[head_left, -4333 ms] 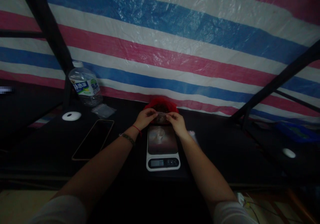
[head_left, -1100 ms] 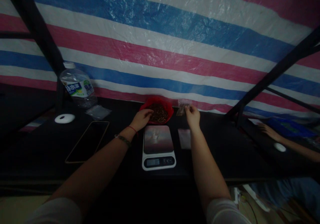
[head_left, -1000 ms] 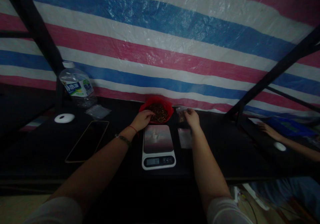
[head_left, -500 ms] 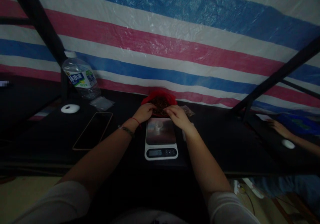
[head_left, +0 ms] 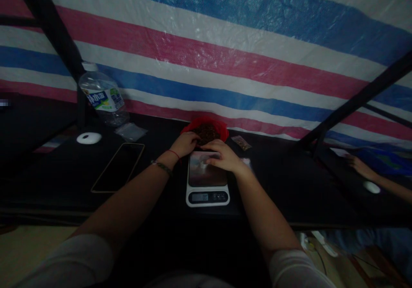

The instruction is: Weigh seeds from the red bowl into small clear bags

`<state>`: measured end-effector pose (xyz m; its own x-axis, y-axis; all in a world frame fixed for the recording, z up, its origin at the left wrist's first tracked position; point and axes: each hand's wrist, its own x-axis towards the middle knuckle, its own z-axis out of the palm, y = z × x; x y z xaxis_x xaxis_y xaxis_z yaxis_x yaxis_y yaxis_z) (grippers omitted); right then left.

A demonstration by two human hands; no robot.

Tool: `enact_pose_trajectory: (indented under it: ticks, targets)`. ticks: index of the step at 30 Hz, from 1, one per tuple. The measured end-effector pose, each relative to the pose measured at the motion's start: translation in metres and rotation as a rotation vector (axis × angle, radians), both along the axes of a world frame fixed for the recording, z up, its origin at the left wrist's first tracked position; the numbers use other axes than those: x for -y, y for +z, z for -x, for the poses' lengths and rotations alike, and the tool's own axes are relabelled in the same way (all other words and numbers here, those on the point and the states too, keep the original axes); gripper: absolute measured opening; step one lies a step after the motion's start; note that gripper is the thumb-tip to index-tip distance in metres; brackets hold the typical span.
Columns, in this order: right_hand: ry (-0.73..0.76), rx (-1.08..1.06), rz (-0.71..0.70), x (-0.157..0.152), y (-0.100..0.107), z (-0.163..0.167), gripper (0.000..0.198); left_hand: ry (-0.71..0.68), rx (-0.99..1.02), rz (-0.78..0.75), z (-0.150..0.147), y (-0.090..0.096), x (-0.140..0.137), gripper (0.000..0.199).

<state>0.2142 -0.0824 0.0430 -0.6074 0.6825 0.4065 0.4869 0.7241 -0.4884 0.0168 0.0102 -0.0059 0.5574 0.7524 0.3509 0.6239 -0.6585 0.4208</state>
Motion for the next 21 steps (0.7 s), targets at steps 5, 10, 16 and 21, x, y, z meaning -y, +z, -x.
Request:
enact_pose_trajectory:
  ticks: [5, 10, 16, 21]
  targets:
    - [-0.111, -0.108, -0.015, -0.002, -0.003, 0.0, 0.029, 0.036, -0.027, -0.067, -0.001, 0.005, 0.003, 0.024]
    - [-0.362, -0.233, -0.033, -0.021, -0.014, -0.007, 0.027, 0.089, -0.04, -0.06, -0.003, 0.003, 0.002, 0.028]
    - [-0.39, 0.185, 0.022, -0.053, -0.011, -0.001, 0.033, 0.052, -0.075, -0.035, -0.006, 0.005, -0.005, 0.023]
    - [-0.484, 0.523, 0.148, -0.072, -0.005, 0.004, 0.043, 0.126, -0.084, -0.033, -0.006, 0.01, -0.005, 0.022]
